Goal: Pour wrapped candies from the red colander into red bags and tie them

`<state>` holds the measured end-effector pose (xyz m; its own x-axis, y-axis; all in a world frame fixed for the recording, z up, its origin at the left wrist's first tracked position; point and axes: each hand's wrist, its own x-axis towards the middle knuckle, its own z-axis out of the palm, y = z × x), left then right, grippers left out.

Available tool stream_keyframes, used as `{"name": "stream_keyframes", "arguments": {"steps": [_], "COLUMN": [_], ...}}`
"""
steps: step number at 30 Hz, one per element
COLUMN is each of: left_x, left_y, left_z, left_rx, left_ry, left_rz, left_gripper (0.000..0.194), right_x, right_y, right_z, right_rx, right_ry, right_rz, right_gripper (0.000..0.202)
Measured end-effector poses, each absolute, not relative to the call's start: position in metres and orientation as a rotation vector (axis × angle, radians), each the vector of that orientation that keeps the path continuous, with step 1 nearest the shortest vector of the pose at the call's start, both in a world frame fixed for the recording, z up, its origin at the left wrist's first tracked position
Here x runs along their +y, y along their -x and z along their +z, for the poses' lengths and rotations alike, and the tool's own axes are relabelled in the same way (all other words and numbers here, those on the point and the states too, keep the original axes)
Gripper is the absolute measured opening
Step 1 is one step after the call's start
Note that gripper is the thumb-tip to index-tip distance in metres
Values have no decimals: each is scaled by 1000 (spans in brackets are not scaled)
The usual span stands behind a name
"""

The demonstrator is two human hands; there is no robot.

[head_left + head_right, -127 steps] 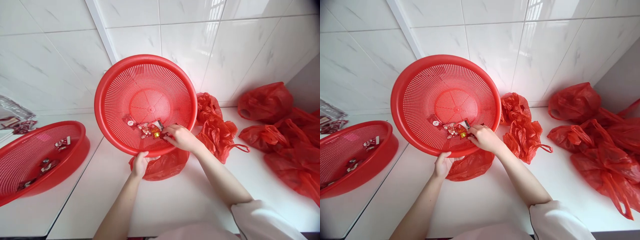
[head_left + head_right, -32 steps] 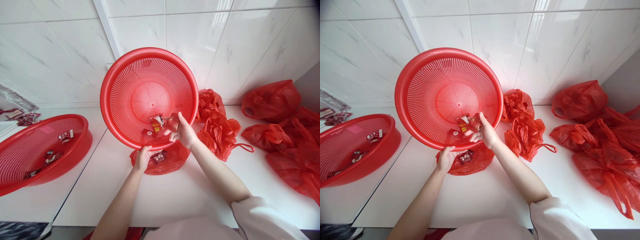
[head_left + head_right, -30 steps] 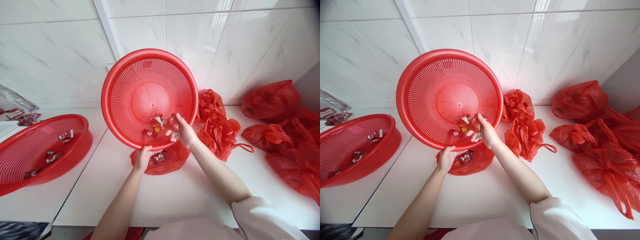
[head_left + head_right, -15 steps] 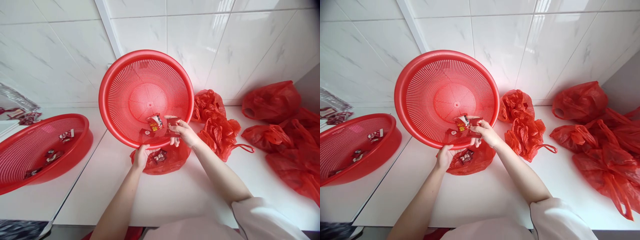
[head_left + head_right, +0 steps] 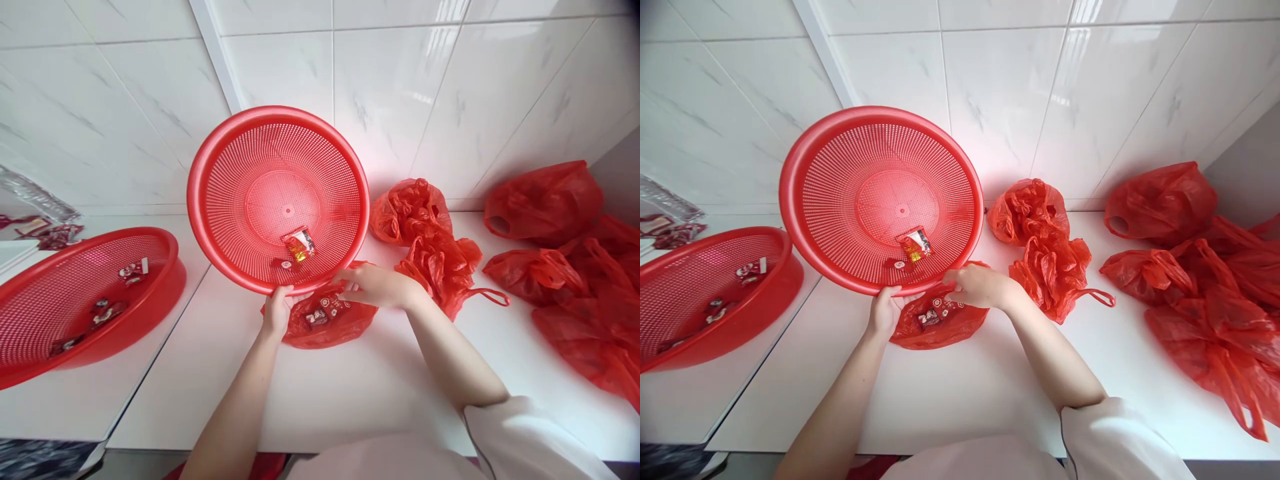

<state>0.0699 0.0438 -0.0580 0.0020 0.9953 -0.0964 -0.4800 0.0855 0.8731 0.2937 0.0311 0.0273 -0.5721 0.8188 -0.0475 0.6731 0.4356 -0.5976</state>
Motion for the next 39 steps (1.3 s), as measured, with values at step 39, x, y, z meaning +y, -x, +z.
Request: {"name": "stream_keyframes", "arguments": {"steps": [39], "left_x": [45], "left_y": [-66], "left_z": [-59], "left_rx": [833], "left_ry": [-798], "left_rz": [1502], "left_gripper": [28], "right_x": [50], "right_y": [-277], "right_z": [5], "right_rx": [-1767], "right_ry": [981], "right_rz": [921], "right_gripper": [29]}}
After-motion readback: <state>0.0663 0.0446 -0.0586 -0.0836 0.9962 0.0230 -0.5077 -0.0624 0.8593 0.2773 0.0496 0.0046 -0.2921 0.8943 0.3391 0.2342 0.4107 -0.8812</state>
